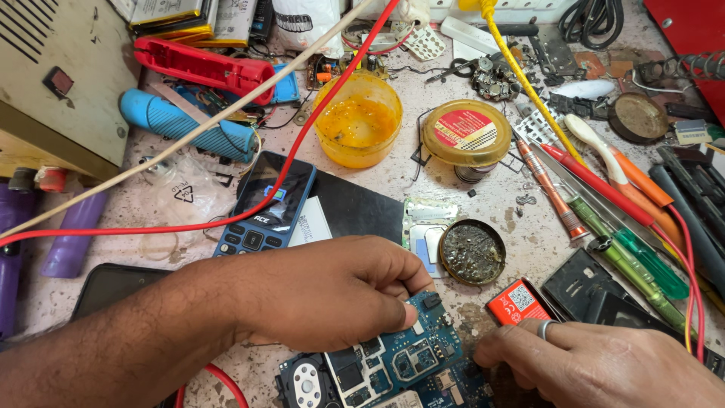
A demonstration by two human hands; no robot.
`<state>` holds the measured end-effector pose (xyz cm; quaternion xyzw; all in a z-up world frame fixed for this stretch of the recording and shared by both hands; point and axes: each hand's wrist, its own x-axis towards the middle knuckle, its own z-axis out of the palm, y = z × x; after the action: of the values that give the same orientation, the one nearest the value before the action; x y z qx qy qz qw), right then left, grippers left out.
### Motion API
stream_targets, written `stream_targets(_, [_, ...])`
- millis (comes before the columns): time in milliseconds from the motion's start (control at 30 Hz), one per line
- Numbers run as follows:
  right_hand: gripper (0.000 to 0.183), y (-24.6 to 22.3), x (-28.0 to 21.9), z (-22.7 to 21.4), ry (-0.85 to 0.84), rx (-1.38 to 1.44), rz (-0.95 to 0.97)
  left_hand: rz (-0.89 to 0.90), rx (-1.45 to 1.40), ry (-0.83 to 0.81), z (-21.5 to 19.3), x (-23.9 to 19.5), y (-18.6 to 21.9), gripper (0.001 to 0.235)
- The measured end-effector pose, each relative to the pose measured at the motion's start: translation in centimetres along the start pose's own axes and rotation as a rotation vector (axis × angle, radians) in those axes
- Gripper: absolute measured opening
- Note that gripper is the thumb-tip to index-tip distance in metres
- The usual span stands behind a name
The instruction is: The person uses multimeter probes to test points on a mobile phone keypad PCB, then uses a hot air rework station and tweezers to remove a small component. The person continues to test the PCB with probes and inspects the main phone motherboard.
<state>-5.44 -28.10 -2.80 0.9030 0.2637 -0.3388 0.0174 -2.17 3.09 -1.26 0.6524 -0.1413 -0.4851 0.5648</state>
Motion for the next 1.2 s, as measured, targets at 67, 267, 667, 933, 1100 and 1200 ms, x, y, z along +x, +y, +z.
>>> stream_targets(67, [0.049, -0.3, -0.1, -0.1, 0.022, -0.003, 0.001, 0.027, 0.009, -0.005, 0.1, 0.0, 0.0, 0.017])
stream_targets(267, [0.045, -0.7, -0.1, -0.4, 0.022, 0.025, 0.009, 0.02, -0.008, -0.011, 0.1, 0.1, 0.0, 0.016])
stream_targets(667, [0.046, -0.5, -0.1, -0.4, 0.03, 0.051, -0.015, 0.0, -0.007, 0.007, 0.1, -0.1, 0.6, 0.022])
stream_targets(933, [0.05, -1.9, -0.2, -2.0, -0.023, 0.09, 0.021, 0.288, 0.671, 0.451, 1.3, -2.0, 2.5, 0.03])
stream_targets(1100, [0.059, -3.8, -0.6, -3.8, -0.057, 0.07, 0.116, 0.273, 0.806, 0.554, 1.5, -2.0, 2.4, 0.031])
stream_targets(1200, [0.063, -4.9, -0.7, -4.6, -0.056, 0.045, 0.14, 0.409, 0.846, 0.598, 1.9, -1.8, 1.7, 0.025])
